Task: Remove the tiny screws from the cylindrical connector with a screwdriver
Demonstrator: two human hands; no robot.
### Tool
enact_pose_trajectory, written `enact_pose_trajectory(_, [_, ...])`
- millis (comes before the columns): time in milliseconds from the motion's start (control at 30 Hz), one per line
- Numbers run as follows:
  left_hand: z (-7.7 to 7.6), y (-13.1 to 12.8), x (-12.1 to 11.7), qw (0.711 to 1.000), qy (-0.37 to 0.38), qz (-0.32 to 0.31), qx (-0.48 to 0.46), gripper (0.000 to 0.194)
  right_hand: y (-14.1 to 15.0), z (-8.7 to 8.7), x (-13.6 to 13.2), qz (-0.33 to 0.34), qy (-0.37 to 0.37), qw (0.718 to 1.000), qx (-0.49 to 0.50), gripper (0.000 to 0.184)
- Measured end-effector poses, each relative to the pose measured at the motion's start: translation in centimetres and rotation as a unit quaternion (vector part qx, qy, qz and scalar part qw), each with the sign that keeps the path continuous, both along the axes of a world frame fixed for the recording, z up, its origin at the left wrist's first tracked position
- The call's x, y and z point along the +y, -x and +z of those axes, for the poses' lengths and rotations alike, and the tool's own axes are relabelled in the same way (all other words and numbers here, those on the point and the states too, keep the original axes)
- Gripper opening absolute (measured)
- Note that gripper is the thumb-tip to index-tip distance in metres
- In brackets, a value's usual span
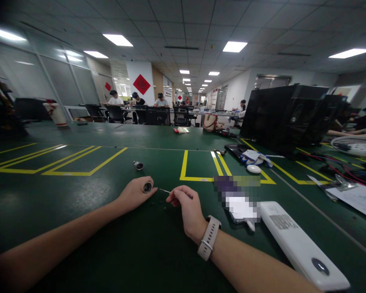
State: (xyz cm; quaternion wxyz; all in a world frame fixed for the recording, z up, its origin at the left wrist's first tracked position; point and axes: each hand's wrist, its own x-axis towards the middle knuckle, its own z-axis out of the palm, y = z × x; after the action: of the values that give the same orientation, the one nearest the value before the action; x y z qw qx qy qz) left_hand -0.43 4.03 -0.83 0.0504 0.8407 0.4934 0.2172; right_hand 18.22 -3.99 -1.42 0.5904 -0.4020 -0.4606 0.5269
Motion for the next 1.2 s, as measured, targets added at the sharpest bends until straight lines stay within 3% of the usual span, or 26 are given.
enact_pose_trajectory(533, [0.2, -0.2, -0.3, 1.000, -0.001, -0.022, 0.003, 0.023, 0.2, -0.7, 0.3, -0.002, 0.001, 1.000, -0.012, 0.015])
enact_pose_trajectory(967, [1.0, -0.9, -0.8, 0.988, 0.012, -0.146, 0.044, 0.009, 0.3, -0.5, 0.5, -0.065, -0.003, 0.998, -0.003, 0.013])
enact_pose_trajectory(1200, [2.0, -1.4, -1.5, 0.984, 0.019, -0.160, 0.076, 0.029, 0.2, -0.6, 0.5, -0.068, -0.003, 0.998, 0.000, 0.013])
